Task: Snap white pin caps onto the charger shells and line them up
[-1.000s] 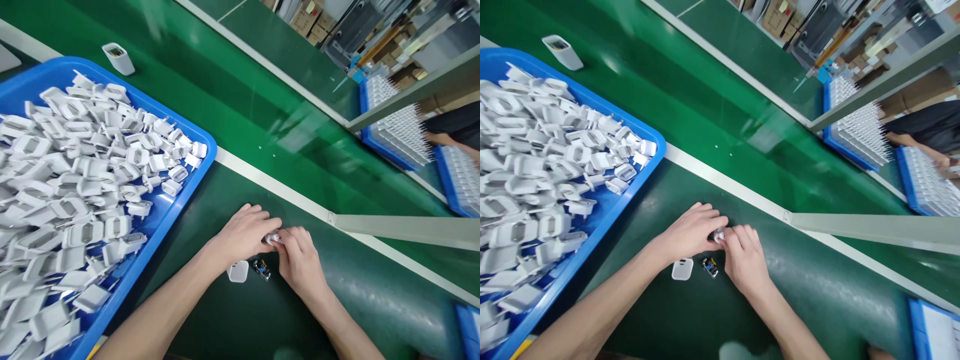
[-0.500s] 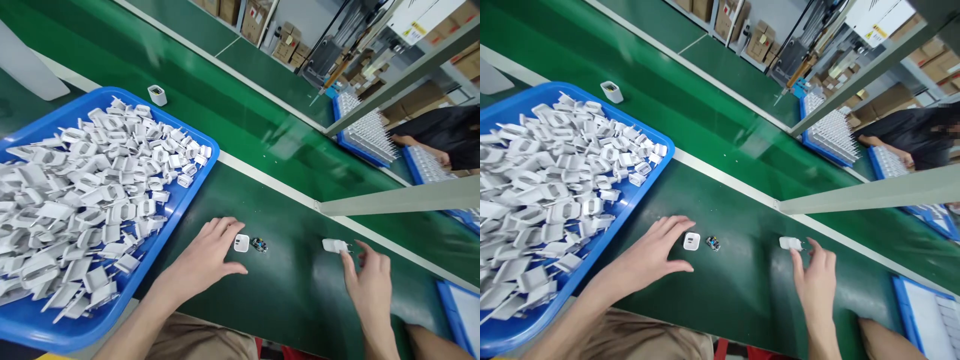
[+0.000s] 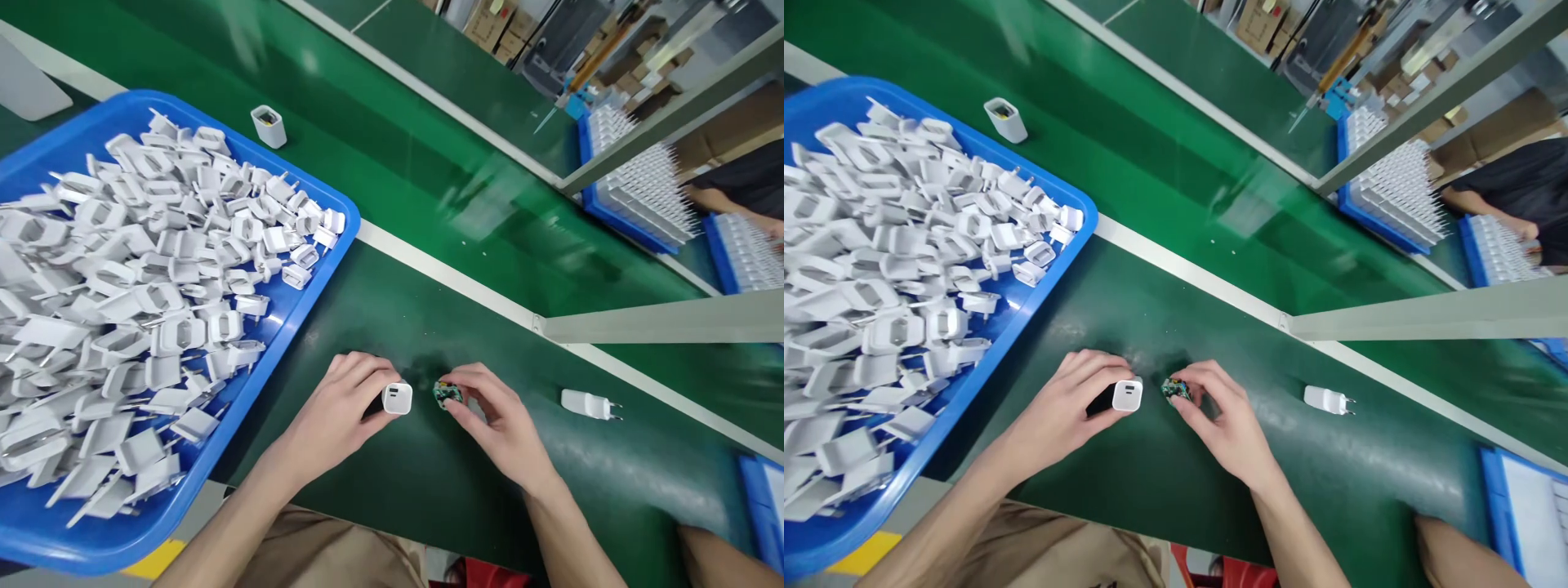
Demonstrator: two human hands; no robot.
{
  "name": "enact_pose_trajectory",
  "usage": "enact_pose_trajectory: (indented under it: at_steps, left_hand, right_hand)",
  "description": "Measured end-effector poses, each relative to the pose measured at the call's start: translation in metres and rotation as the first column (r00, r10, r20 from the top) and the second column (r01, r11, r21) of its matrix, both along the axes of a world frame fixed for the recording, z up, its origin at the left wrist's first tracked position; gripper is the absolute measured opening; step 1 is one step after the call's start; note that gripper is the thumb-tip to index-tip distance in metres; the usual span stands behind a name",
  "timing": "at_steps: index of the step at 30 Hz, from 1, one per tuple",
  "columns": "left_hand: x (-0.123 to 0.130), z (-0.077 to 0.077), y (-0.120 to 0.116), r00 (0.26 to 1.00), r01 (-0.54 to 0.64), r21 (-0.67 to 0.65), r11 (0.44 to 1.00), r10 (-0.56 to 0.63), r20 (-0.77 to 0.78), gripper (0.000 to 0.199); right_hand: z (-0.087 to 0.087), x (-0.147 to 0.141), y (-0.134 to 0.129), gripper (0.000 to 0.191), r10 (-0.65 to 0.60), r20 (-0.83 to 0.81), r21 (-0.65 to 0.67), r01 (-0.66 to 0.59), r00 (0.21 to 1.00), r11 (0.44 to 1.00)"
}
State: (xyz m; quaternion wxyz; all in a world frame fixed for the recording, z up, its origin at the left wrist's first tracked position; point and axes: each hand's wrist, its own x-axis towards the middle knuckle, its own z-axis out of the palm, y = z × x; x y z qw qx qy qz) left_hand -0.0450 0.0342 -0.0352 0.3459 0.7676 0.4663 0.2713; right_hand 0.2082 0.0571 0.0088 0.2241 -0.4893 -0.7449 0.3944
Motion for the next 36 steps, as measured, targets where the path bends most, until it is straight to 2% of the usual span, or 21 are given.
enact_pose_trajectory:
  at_steps: [3,5,9,12,16,19,21,26,30,34,36]
  left_hand:
    - [0.0,0.001,0.001,0.999,-0.002,-0.042,0.999,0.003,0.04,0.015]
    - [0.0,0.002,0.002,0.998,-0.009,-0.068,0.998,0.013,0.065,0.016]
    - [0.001,0.004,0.004,0.998,-0.015,-0.09,0.996,0.021,0.056,0.016]
    - [0.003,0.003,0.004,1.0,-0.011,-0.067,0.998,0.013,0.026,0.015]
    - [0.004,-0.001,0.002,1.0,-0.004,-0.026,1.0,0.004,-0.021,0.017]
    - [0.0,0.003,-0.001,1.0,-0.008,-0.057,0.998,0.006,-0.023,0.039]
    - [-0.003,0.01,-0.004,1.0,-0.018,-0.071,0.997,0.02,0.018,0.048]
    - [-0.006,0.033,-0.009,0.988,-0.003,-0.064,0.998,0.012,0.154,0.038]
    - [0.0,0.042,-0.012,0.977,0.007,-0.092,0.996,0.013,0.215,0.039]
    - [0.005,0.044,-0.014,0.964,-0.025,-0.12,0.992,0.056,0.261,0.037]
    - [0.007,0.043,-0.015,0.958,-0.042,-0.124,0.991,0.075,0.275,0.036]
  right_hand:
    - [-0.003,-0.002,-0.006,0.017,-0.096,-0.292,-0.167,0.048,0.952,0.985]
    - [-0.006,-0.008,-0.012,0.019,-0.175,-0.402,-0.285,0.059,0.899,0.957]
    - [-0.009,-0.019,-0.017,0.026,-0.295,-0.502,-0.449,0.046,0.813,0.892]
    - [-0.007,-0.022,-0.017,0.03,-0.306,-0.542,-0.454,0.035,0.783,0.89]
    - [0.0,-0.023,-0.018,0.029,-0.286,-0.471,-0.383,0.098,0.835,0.918]
    - [0.004,-0.026,-0.021,0.028,-0.263,-0.394,-0.314,0.14,0.881,0.939]
    - [0.006,-0.027,-0.023,0.027,-0.239,-0.349,-0.244,0.159,0.906,0.957]
    - [0.008,-0.03,-0.022,0.034,-0.088,-0.316,-0.029,0.083,0.945,0.996]
    - [0.007,-0.031,-0.019,0.045,0.022,-0.255,0.154,0.018,0.967,0.988]
    - [0.004,-0.032,-0.02,0.061,0.101,-0.241,0.276,-0.032,0.965,0.961]
    - [0.003,-0.033,-0.02,0.06,0.132,-0.196,0.346,-0.057,0.972,0.936]
